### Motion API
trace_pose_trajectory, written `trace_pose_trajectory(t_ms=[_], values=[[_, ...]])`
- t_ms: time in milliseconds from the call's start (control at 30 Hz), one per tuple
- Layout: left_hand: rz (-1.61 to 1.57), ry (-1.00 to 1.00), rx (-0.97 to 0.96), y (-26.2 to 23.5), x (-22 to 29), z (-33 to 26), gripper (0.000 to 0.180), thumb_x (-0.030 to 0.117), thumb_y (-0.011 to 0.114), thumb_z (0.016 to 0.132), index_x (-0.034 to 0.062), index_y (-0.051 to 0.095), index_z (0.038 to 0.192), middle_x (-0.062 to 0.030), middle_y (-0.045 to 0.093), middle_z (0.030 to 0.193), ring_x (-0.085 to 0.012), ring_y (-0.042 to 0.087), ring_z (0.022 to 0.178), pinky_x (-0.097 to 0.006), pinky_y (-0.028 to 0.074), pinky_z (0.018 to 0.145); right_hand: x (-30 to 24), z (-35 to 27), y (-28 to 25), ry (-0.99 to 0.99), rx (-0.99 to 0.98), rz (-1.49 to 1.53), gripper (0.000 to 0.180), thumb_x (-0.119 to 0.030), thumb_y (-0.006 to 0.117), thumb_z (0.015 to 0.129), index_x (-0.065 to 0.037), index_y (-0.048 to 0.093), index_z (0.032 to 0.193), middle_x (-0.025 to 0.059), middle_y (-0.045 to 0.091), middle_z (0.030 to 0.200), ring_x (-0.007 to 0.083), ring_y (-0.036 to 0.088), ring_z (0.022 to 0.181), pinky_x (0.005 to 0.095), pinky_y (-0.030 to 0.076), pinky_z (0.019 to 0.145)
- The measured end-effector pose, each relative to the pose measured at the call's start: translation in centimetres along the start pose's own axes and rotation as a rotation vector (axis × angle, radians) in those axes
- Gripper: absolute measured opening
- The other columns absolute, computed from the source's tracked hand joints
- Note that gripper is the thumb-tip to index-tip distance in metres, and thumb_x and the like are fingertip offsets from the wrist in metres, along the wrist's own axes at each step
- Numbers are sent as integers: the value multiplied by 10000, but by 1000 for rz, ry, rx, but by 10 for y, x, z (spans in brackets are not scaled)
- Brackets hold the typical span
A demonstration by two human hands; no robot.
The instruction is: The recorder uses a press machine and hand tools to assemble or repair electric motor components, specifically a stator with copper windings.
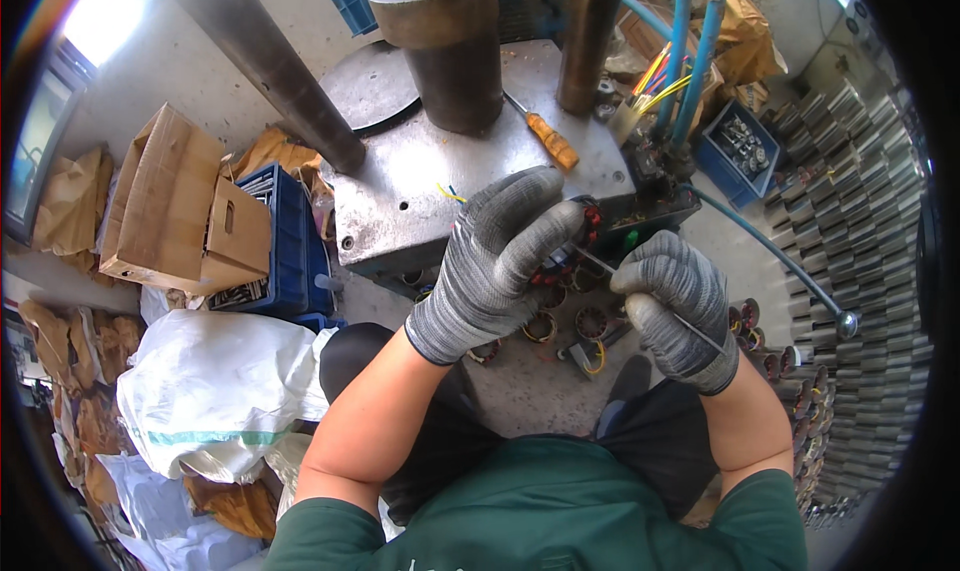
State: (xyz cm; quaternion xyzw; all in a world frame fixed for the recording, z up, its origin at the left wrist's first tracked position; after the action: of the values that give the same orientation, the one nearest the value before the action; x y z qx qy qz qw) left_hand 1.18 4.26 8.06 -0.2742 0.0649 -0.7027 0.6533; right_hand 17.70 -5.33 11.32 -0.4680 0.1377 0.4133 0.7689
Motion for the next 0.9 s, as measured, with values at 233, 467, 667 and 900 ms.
trace_pose_trajectory(t_ms=[233, 467, 667, 900], values=[[35, 11, -88, 2, -2, -6, 885, 24, 933, 612, 146, 614, 1429, -196, 595, 1423, -407, 604, 1296, -485, 527, 1070, 7, -2, 8, 27, -4, 50, 150, -129, 661, 852, -24, 708, 949, 128, 639, 887, 300, 637, 786, 396, 509, 711], [10, -14, -88, 2, -1, -6, 911, 19, 924, 587, 143, 607, 1431, -201, 600, 1421, -414, 597, 1309, -491, 524, 1076, 31, -5, 15, 202, 14, 290, 248, -239, 662, 871, -7, 733, 920, 111, 653, 880, 247, 638, 798, 370, 509, 738], [-24, 4, -84, 1, 4, -4, 725, -52, 837, 645, 95, 660, 1333, -239, 654, 1277, -453, 669, 1153, -495, 571, 977, 45, -9, 15, 391, -37, 519, 181, -134, 644, 851, 5, 723, 938, 88, 692, 869, 199, 677, 824, 338, 548, 779], [-41, -8, -90, 1, 0, -8, 805, -48, 862, 624, 105, 631, 1380, -212, 625, 1350, -422, 633, 1238, -489, 543, 1037, 62, -19, 25, 545, 52, 814, 181, -111, 636, 850, 4, 722, 958, 66, 702, 885, 162, 668, 825, 328, 547, 781]])
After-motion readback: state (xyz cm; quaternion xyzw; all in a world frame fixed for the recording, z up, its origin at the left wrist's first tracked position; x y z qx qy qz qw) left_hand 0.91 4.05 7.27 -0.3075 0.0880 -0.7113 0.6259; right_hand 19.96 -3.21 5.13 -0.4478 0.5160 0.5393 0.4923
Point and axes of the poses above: each hand's wrist, its own z-axis towards the middle knuckle, its own y-axis out of the palm, x = y × z, the point moved 7 cm from there along z, towards the middle knuckle
